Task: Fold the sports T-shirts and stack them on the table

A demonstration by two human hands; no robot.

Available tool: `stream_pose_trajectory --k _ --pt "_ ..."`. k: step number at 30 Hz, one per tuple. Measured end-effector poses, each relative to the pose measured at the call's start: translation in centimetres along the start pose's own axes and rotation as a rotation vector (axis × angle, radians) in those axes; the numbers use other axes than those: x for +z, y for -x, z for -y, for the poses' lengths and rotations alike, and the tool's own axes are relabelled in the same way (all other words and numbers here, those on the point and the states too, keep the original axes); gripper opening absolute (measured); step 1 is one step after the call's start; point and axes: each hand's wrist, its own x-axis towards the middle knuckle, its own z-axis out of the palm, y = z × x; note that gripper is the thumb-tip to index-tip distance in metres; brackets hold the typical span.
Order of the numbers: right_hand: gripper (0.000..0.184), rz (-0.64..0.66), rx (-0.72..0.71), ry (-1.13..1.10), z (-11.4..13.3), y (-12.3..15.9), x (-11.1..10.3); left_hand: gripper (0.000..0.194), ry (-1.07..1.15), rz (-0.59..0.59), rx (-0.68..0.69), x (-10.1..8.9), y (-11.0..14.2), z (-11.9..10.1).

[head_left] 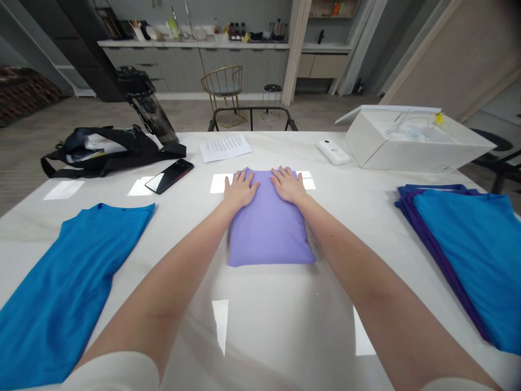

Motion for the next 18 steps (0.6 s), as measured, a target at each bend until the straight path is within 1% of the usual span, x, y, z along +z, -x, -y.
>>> stream_pose_trajectory --k 1,2,4,5,6,7,8,9,11,13,16,18 --pt "0.061 0.006 0.038 0.001 -0.3 -0.2 -0.2 0.064 -0.007 -0.021 -0.022 -0.3 -0.2 0.2" --pt "0.063 -0.006 0.074 0.002 -0.4 -0.4 -0.5 0.064 -0.008 -0.06 -0.014 -0.5 -0.4 0.2" --pt "0.064 -0.082 0.103 0.013 0.2 -0.4 -0.7 0.062 0.011 -0.169 0.091 -1.0 -0.6 -0.4" --pt "0.063 -0.122 0.075 0.021 0.7 -0.3 -0.6 0.061 0.031 -0.206 0.172 -1.0 -0.7 -0.9" --pt "0.062 -0.141 0.022 0.03 1.3 -0.1 -0.5 0.06 0.055 -0.208 0.245 -1.0 -0.8 -1.3" --pt "0.061 -0.135 -0.042 0.037 1.9 0.0 -0.2 0.059 0.077 -0.171 0.291 -0.7 -0.8 -1.7" --pt "0.06 -0.109 -0.099 0.042 2.4 0.1 0.1 0.058 0.09 -0.116 0.303 -0.4 -0.9 -2.0" --pt "0.06 -0.075 -0.137 0.044 2.7 0.2 0.4 0.058 0.09 -0.063 0.284 0.0 -0.9 -2.1" --pt "0.061 -0.032 -0.126 0.047 2.6 0.2 1.0 0.059 0.065 -0.012 0.203 0.6 -1.0 -1.7" --pt "0.063 -0.038 -0.055 0.054 1.7 0.1 1.1 0.062 0.042 -0.027 0.126 1.0 -1.1 -0.9" --pt "0.069 -0.031 0.038 0.059 0.2 0.0 0.7 0.068 0.053 -0.055 0.006 0.8 -1.2 0.1" --pt "0.07 -0.032 0.085 0.06 -0.1 0.3 0.2 0.067 0.053 -0.115 -0.046 0.4 -1.0 0.1"
